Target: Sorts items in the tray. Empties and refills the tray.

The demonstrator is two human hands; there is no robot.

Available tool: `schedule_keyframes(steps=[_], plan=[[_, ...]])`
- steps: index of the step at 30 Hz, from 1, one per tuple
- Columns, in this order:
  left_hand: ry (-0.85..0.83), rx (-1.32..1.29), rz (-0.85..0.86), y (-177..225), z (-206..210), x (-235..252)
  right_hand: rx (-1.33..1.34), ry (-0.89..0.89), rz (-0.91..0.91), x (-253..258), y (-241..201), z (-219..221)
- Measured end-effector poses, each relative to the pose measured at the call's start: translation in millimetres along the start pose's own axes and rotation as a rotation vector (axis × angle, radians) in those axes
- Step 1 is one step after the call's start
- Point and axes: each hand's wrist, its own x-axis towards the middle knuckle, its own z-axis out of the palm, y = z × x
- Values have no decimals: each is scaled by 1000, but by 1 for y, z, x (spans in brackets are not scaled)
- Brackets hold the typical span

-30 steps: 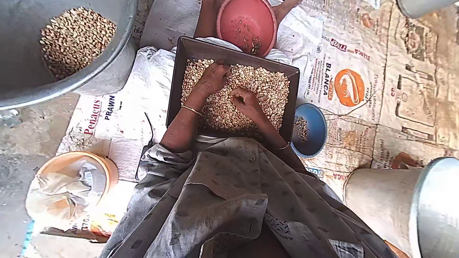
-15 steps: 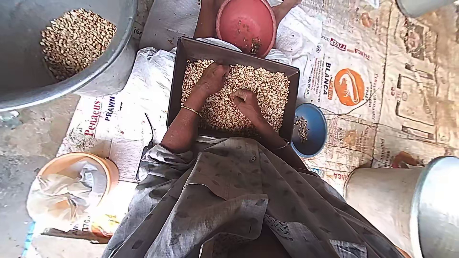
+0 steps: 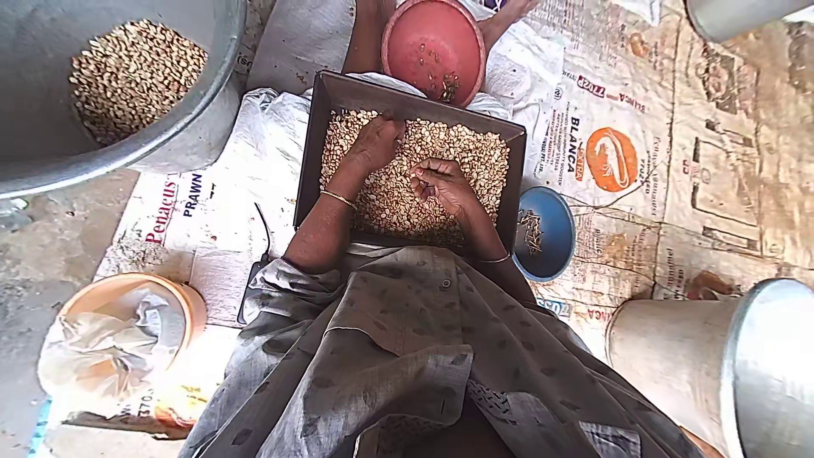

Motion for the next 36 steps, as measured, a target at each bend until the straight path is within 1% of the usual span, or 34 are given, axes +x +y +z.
schedule_keyframes(steps=[5, 8, 9, 11, 12, 13, 14, 16, 17, 19, 20, 21, 22, 24, 26, 27, 29, 32, 33, 36], plan=[[8, 4, 11, 0, 0, -1, -49, 28, -36, -1, -1, 0], [12, -1, 22, -1, 2, -1, -114, 3, -56, -5, -4, -6], [12, 0, 27, -2, 2, 0, -202, -39, -25, -8, -9, -8], [4, 3, 24, -2, 0, 1, -462, -156, 53, -11, -25, -11], [-2, 1, 16, -2, 0, 0, -580, -178, 66, -11, -36, -12], [-4, -2, 13, -1, 0, 0, -636, -145, 26, -9, -46, -14], [-4, -3, 12, -1, -1, 0, -617, -42, -77, -5, -54, -19], [12, -6, 20, 0, 0, -1, -482, 237, -333, 12, -71, -32], [17, -11, 22, 0, 0, -1, -502, 359, -408, 23, -79, -40], [24, -18, 28, 0, 1, -3, -599, 560, -459, 38, -81, -54], [25, -20, 31, -1, 1, -2, -609, 613, -467, 42, -75, -56], [28, -17, 31, -2, 1, -1, -588, 593, -444, 43, -68, -54], [30, -17, 29, -3, 1, 0, -562, 527, -394, 41, -62, -50], [13, -19, 8, -2, 1, 1, -568, 435, -260, 35, -49, -44], [1, -21, -4, 1, 0, 1, -619, 440, -210, 30, -43, -48], [9, -33, 4, 2, 0, 0, -628, 457, -213, 27, -44, -52], [56, -66, 78, 4, 4, -2, -652, 487, -238, 19, -49, -61], [106, -111, 290, 6, 15, 1, -784, 504, -231, 3, -51, -76], [85, -108, 336, 9, 20, 1, -818, 520, -214, -5, -50, -81], [-38, -63, 396, 20, 35, 2, -840, 570, -159, -31, -43, -91]])
